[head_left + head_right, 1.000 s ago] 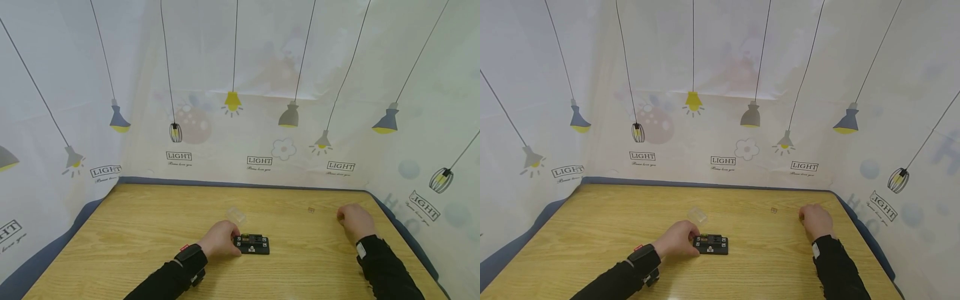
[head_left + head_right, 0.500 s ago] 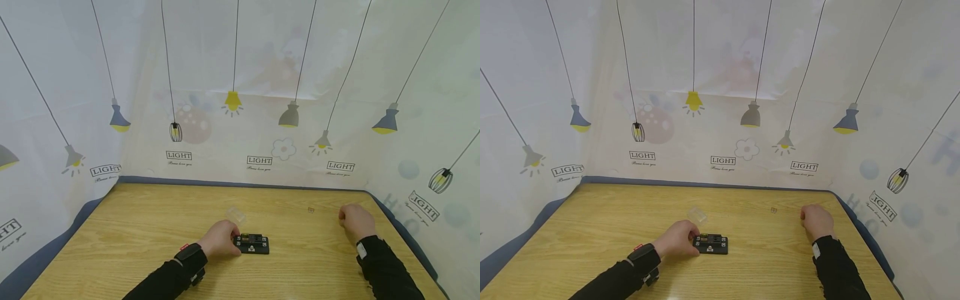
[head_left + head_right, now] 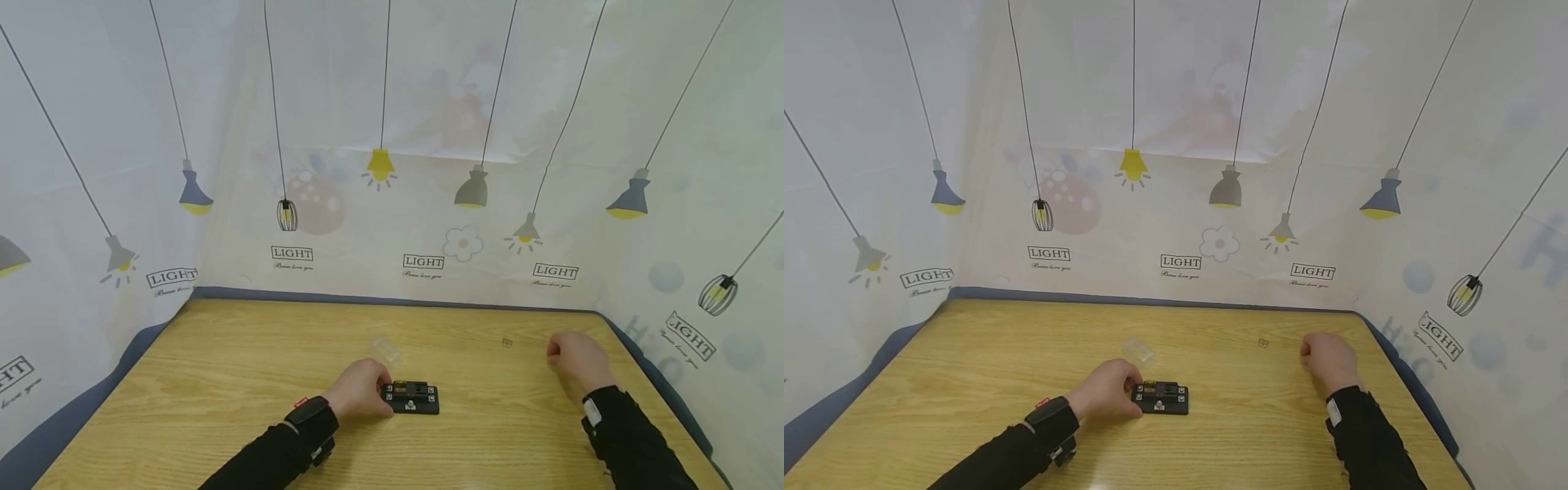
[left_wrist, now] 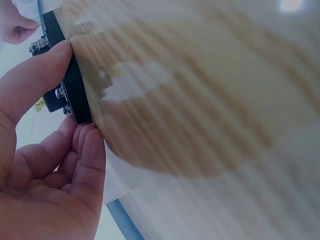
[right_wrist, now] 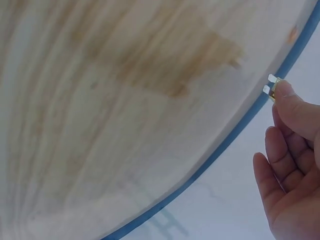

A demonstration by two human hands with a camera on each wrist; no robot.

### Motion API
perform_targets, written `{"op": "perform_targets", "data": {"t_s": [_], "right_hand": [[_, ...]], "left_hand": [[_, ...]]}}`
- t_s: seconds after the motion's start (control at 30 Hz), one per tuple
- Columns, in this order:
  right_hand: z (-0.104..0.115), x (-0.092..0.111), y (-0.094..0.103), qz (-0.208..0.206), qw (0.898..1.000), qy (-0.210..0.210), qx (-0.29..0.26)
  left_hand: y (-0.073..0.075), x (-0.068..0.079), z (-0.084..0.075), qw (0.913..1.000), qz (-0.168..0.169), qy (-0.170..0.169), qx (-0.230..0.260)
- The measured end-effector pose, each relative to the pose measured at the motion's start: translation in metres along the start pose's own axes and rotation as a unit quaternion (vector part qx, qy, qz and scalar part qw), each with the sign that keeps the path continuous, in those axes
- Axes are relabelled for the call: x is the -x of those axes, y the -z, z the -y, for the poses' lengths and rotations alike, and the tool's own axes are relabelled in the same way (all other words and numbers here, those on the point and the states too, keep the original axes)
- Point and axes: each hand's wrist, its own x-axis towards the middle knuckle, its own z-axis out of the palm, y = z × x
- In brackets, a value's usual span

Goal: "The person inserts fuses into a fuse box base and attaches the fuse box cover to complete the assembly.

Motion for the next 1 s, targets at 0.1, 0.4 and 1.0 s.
{"op": "perform_targets", "data": {"t_s": [0.1,0.4,1.0], "right_hand": [[0.009,0.001,0.005,-0.006,1.000,0.010,-0.004],[0.027,-0.002,0.007,-0.015,0.999,0.032,0.008],[0.064,-0.009,0.002,-0.046,0.995,0.090,-0.019]], "left_hand": [[0.000,0.000,0.000,1.0000,-0.001,0.000,0.000],[-0.001,0.001,0.002,0.9997,-0.011,-0.021,0.007],[-0.001,0.002,0.002,0.9997,-0.008,-0.024,0.003]]}}
